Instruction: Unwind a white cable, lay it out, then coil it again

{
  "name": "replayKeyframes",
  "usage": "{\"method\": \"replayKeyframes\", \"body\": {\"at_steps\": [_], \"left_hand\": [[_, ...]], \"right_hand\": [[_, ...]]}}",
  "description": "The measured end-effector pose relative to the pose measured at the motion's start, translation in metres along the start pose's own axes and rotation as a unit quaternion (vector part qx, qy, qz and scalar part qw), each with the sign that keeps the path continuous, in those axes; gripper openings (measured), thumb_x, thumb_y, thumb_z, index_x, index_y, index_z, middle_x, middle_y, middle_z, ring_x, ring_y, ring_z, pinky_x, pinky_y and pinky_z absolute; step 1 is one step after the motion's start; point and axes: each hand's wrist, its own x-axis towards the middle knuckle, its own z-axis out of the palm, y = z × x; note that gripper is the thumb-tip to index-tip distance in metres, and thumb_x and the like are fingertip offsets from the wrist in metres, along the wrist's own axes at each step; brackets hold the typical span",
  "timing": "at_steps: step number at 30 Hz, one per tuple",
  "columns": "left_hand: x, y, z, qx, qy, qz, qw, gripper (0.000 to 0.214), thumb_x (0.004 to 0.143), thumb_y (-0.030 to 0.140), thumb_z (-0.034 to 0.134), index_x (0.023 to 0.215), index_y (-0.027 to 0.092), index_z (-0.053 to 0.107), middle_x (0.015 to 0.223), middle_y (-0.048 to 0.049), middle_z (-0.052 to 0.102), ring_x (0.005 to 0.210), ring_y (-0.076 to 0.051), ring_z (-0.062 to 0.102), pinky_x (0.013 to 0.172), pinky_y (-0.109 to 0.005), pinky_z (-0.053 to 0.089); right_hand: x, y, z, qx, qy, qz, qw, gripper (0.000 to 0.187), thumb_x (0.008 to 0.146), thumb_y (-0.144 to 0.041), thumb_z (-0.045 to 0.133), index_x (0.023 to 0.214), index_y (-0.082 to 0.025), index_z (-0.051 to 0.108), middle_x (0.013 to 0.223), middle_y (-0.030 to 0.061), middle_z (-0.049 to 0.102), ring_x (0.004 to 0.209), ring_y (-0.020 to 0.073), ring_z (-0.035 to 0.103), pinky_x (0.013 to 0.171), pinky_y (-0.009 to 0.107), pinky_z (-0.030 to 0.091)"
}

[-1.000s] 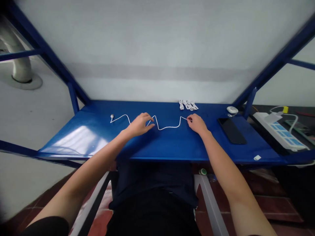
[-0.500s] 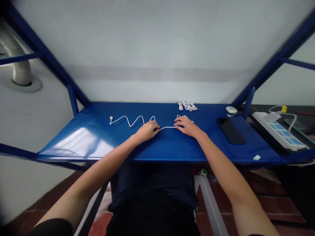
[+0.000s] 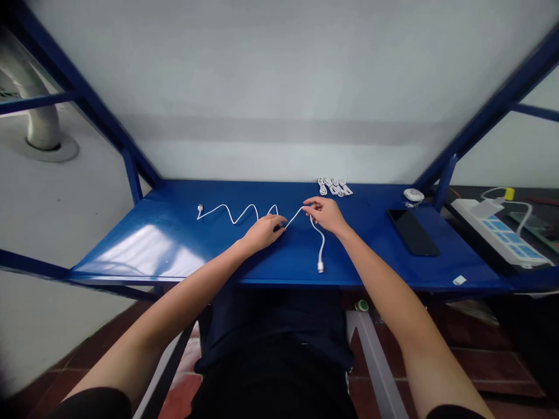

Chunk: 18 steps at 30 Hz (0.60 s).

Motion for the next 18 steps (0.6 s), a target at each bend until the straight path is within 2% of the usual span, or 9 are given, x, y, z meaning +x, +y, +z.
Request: {"method": "replayKeyframes", "body": {"at_steps": [3,5,8,10,15,18], "left_hand": [[0.001,0.002,0.001,0.014,-0.003,0.002,1.0,0.029,0.09,0.02,0.052,0.119,0.02,0.06,0.102,-0.0063,0.067,0.102,-0.02,0.06,0.087,-0.03,0.049],[0.002,0.002,0.001,0.03,-0.01,0.009,0.999,0.029,0.091,0.019,0.05,0.118,0.02,0.062,0.104,-0.007,0.065,0.102,-0.021,0.059,0.089,-0.031,0.048],[0.005,0.002,0.0,0.046,-0.024,0.027,0.998,0.028,0.093,0.022,0.048,0.115,0.02,0.064,0.103,-0.0087,0.063,0.1,-0.022,0.059,0.089,-0.033,0.048],[0.006,0.001,0.0,0.051,-0.027,0.043,0.997,0.028,0.093,0.024,0.048,0.115,0.019,0.065,0.101,-0.0093,0.062,0.099,-0.022,0.058,0.089,-0.033,0.048],[0.008,0.0,-0.002,0.05,-0.033,0.045,0.997,0.029,0.093,0.023,0.048,0.116,0.019,0.065,0.1,-0.0093,0.061,0.098,-0.022,0.059,0.089,-0.033,0.048],[0.011,0.002,-0.005,0.037,-0.042,0.038,0.998,0.028,0.09,0.022,0.051,0.114,0.018,0.065,0.1,-0.0087,0.062,0.096,-0.021,0.06,0.087,-0.032,0.048]], "right_hand": [[0.012,0.006,0.005,-0.03,-0.013,0.033,0.999,0.031,0.078,-0.043,0.067,0.09,-0.015,0.07,0.069,0.0059,0.069,0.05,0.0131,0.057,0.046,0.025,0.047],[0.017,0.013,0.009,-0.089,-0.014,0.029,0.995,0.023,0.082,-0.036,0.064,0.088,-0.015,0.071,0.072,0.0056,0.07,0.055,0.0143,0.061,0.055,0.027,0.051],[0.018,0.024,0.015,-0.203,-0.007,-0.02,0.979,0.018,0.085,-0.028,0.059,0.09,-0.017,0.072,0.08,0.0059,0.071,0.071,0.018,0.065,0.073,0.031,0.052],[0.016,0.027,0.017,-0.257,-0.004,-0.063,0.964,0.021,0.087,-0.028,0.057,0.095,-0.017,0.072,0.086,0.0077,0.07,0.079,0.0201,0.064,0.079,0.033,0.051],[0.001,0.022,0.011,-0.278,0.005,-0.144,0.95,0.032,0.091,-0.028,0.049,0.115,-0.016,0.066,0.11,0.013,0.064,0.099,0.0242,0.061,0.089,0.037,0.049],[-0.013,0.018,0.002,-0.292,-0.048,-0.167,0.941,0.033,0.093,-0.026,0.044,0.117,-0.018,0.065,0.114,0.0118,0.065,0.105,0.0256,0.059,0.095,0.042,0.047]]}}
